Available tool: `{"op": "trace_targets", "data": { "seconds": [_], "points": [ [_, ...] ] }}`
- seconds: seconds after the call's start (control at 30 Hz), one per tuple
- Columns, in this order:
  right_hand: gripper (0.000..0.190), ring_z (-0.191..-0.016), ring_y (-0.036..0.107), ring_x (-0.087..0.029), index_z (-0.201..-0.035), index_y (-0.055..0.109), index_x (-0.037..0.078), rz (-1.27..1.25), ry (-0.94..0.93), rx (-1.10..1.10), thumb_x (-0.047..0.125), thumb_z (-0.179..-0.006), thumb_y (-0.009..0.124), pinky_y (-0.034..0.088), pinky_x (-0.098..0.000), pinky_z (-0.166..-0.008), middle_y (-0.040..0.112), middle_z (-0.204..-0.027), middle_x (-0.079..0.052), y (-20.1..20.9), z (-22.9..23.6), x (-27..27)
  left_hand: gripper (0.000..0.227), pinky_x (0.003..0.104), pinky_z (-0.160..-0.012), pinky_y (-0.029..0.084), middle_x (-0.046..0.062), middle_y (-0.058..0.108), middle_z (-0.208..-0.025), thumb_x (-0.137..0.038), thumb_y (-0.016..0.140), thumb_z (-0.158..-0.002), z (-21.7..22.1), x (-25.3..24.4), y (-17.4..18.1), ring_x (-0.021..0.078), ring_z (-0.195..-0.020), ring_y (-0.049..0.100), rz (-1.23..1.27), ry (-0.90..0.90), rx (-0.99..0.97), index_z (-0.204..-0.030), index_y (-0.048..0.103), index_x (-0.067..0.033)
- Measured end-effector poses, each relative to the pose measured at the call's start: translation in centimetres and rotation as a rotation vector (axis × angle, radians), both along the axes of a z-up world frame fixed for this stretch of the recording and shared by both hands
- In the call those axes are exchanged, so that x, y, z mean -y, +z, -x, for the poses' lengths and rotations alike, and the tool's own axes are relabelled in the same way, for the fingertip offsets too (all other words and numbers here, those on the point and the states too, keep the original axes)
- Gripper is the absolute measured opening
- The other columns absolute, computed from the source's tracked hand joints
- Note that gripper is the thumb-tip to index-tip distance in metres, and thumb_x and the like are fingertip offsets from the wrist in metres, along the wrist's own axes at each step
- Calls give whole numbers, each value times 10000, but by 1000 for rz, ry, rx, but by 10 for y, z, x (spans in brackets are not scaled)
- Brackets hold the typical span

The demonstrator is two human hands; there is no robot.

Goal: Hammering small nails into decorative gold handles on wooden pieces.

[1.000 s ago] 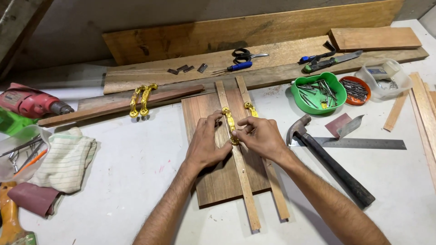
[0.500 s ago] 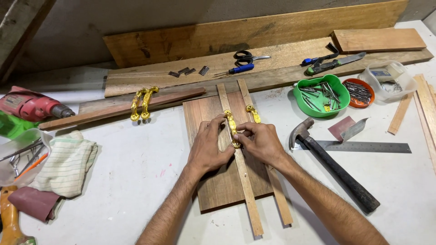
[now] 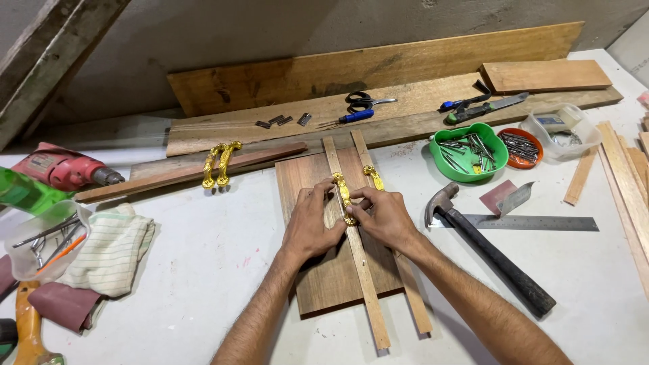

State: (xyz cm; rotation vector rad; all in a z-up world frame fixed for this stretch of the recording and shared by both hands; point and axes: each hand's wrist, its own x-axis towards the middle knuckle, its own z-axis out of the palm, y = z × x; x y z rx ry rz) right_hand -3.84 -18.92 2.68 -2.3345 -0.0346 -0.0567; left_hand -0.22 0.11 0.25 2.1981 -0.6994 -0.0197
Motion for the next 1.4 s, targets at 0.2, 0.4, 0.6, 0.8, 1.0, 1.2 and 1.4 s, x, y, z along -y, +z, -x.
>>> {"op": "trace_targets", "data": {
  "seconds": [0.2, 0.4, 0.6, 0.8, 1.0, 1.2, 1.4],
  "points": [
    [375, -683, 775, -170, -1228, 694, 32, 8, 24, 39, 193, -894, 747, 633, -312, -574, 798, -837, -112, -5, -1, 3, 735, 470, -1106, 486, 226, 576, -1346, -177, 679, -791, -2, 0, -11, 335, -1283, 527, 60, -7, 57, -1449, 377, -45],
    [416, -615, 739, -125, -1218, 709, 13, 35, 8, 223, 265, -894, 781, 598, -296, -557, 795, -755, -92, 5, 13, 18, 628, 453, -1042, 559, 215, 573, -1272, -156, 640, -821, -8, -2, -23, 306, -1188, 613, 201, -13, 49, -1401, 439, -21],
    [382, -476, 643, -125, -1186, 741, 38, 65, -95, 232, 259, -875, 774, 516, -304, -455, 794, -787, -54, 45, 60, 60, 347, 401, -874, 592, 174, 656, -1089, -184, 648, -922, -17, 19, -28, 266, -1032, 618, 120, 193, 173, -1243, 632, -53],
    [366, -496, 639, -76, -1194, 736, 55, 23, -246, 199, 248, -884, 764, 502, -279, -443, 791, -826, -36, 52, 119, 127, 188, 424, -921, 520, 39, 723, -1069, -176, 695, -932, 27, 82, 40, 249, -1048, 592, 189, -7, 604, -1095, 699, -83],
    [316, -487, 586, -78, -1127, 774, 65, 56, -379, 190, 242, -865, 783, 473, -280, -462, 800, -813, -32, 47, 168, 193, 152, 435, -911, 483, 66, 688, -1037, -170, 728, -890, 57, 168, 68, 278, -1063, 578, 152, -189, 647, -1019, 699, -95],
    [313, -559, 649, -157, -1116, 780, 105, 88, -418, -36, 288, -862, 765, 546, -347, -572, 796, -894, -64, 63, 171, 263, 137, 424, -855, 476, 68, 664, -1034, -176, 742, -872, 39, 251, 64, 264, -1025, 554, 13, -294, 599, -988, 717, -108],
    [273, -905, 749, -231, -1093, 790, 101, 224, -222, -85, 271, -888, 730, 579, -399, -824, 788, -953, -107, 53, 123, 334, 156, 431, -835, 461, 70, 672, -1063, -214, 751, -882, 0, 312, 59, 263, -1022, 546, -81, -346, 564, -1004, 729, -119]
  ]
}}
